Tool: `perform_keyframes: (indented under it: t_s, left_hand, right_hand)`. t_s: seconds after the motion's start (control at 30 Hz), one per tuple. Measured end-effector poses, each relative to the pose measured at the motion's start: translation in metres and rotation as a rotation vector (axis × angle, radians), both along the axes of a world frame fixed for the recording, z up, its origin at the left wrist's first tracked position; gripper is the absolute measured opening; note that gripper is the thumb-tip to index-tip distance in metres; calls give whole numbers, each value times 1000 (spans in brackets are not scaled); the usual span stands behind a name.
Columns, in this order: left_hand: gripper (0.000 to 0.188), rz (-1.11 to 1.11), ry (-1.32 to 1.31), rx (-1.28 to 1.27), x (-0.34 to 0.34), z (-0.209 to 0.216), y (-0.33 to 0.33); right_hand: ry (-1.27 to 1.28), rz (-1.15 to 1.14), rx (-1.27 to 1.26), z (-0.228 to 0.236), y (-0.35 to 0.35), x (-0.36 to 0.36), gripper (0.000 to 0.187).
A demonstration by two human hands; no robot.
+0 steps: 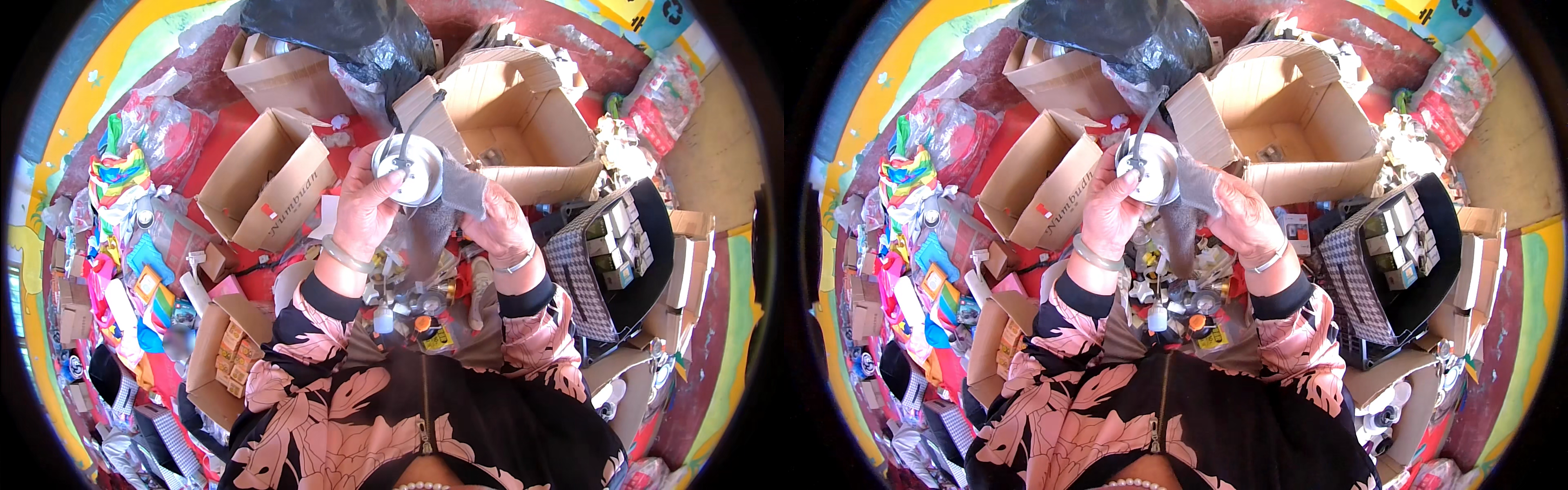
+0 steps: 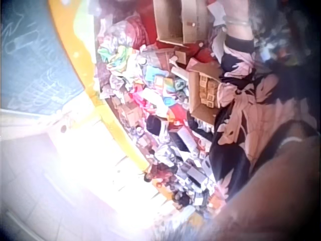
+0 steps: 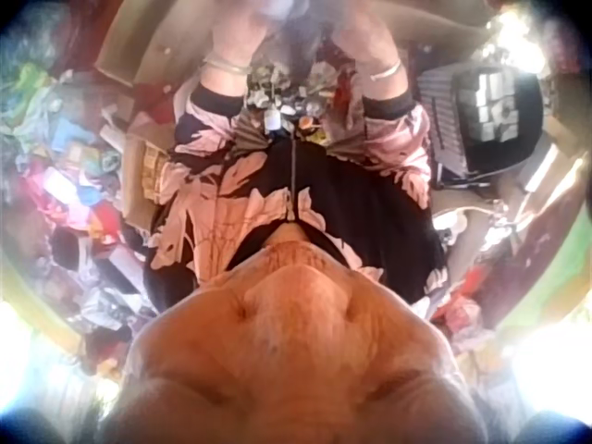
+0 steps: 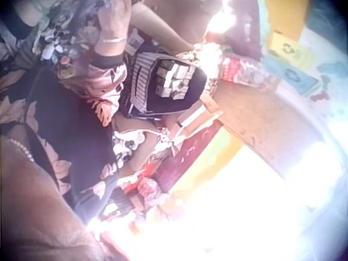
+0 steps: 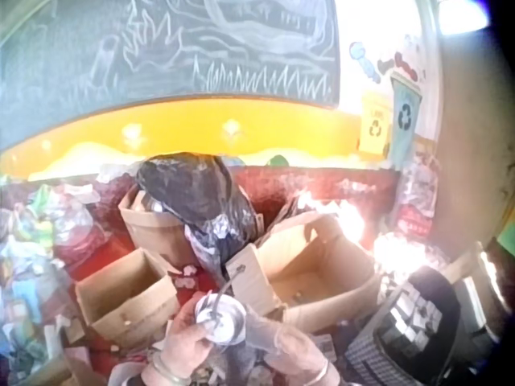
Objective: The person cleans various small electrical components, including light bulb sockets and a fan motor, using a grey cloth. They wipe the surfaces of each item thoroughly, turning them over to clean all sides, and place the cleaned items into a cardboard box.
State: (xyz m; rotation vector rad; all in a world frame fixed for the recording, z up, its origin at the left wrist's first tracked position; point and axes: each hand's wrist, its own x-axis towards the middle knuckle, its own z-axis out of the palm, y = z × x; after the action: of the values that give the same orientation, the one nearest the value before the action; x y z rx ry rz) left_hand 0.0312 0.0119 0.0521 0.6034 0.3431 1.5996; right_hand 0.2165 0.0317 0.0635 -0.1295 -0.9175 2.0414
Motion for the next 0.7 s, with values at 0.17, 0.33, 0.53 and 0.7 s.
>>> perform_keyframes:
  t_s: [0.17,0.33,0.53,0.7]
  left_hand:
    - [41,18,65,-8,-3,10,-5]
    - [41,100,388,129,-1,0,-2]
    - [41,108,498,97,-6,1,-6]
    - [40,99,386,20,-5,1,-3]
  right_hand:
    - [-144,-65,31,0,-1,-6,39]
    - [-617,-483,284,-18,2,-17,29]
    - [-602,-42,51,22,3,0,34]
    - [-388,-51,-35,9,4,1,47]
